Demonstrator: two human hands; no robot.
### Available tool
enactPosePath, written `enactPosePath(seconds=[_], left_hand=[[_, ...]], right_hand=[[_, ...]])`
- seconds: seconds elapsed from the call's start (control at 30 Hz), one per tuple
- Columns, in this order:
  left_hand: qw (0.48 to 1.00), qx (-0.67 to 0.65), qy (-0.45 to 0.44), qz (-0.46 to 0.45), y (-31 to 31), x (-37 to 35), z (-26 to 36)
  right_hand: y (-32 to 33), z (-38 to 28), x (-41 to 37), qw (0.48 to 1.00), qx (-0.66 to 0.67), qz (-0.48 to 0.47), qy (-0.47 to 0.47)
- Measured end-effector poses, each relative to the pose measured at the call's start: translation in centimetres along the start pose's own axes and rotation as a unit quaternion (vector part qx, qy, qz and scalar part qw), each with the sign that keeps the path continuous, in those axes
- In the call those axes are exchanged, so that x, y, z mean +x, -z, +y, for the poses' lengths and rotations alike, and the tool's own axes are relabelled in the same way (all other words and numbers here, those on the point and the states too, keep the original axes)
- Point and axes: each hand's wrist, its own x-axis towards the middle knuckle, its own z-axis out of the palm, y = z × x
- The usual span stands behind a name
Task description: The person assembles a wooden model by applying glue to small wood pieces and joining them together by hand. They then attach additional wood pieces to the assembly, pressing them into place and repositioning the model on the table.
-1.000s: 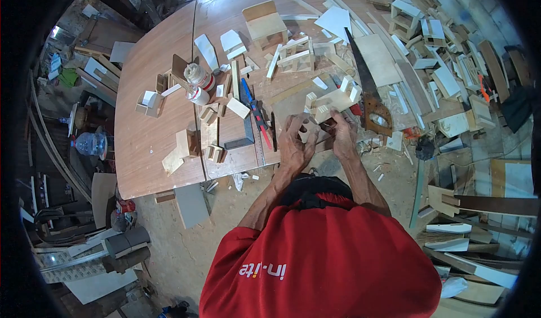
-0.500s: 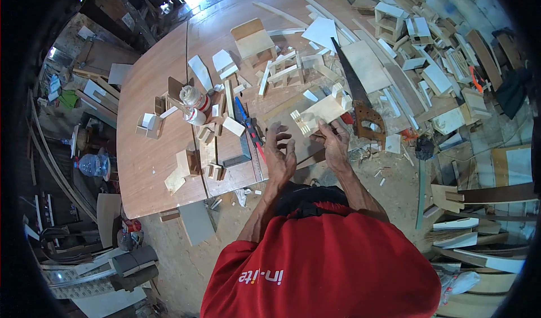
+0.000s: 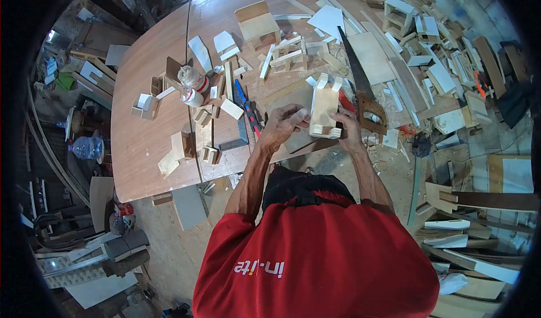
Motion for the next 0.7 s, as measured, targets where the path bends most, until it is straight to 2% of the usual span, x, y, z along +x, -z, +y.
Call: enactPosePath(seconds=[0.07,0.17,0.33,0.4,0.5,0.7], left_hand=[[0.999,-0.005,0.026,-0.023,-0.3,0.3,0.2],[0.999,0.039,0.004,-0.010,-0.6,0.4,0.4],[1.000,0.000,0.002,0.011,-0.9,0.7,-0.6],[1.000,-0.007,0.008,0.023,-0.9,0.6,-0.7],[0.999,-0.010,-0.044,0.022,-0.7,0.4,-1.2],[0.998,-0.003,-0.035,0.060,-0.1,0.3,-0.7]], right_hand=[[0.6,-0.2,0.5,1.000,0.006,0.008,0.010],[1.5,-0.8,1.0,1.000,-0.009,-0.013,-0.012],[1.1,-1.4,1.1,0.999,-0.039,0.001,0.006],[0.8,-1.8,0.9,1.000,-0.005,-0.013,-0.003],[1.0,-2.1,1.3,0.999,-0.019,-0.043,-0.024],[0.4,-1.2,1.6,0.997,-0.076,-0.015,0.031]])
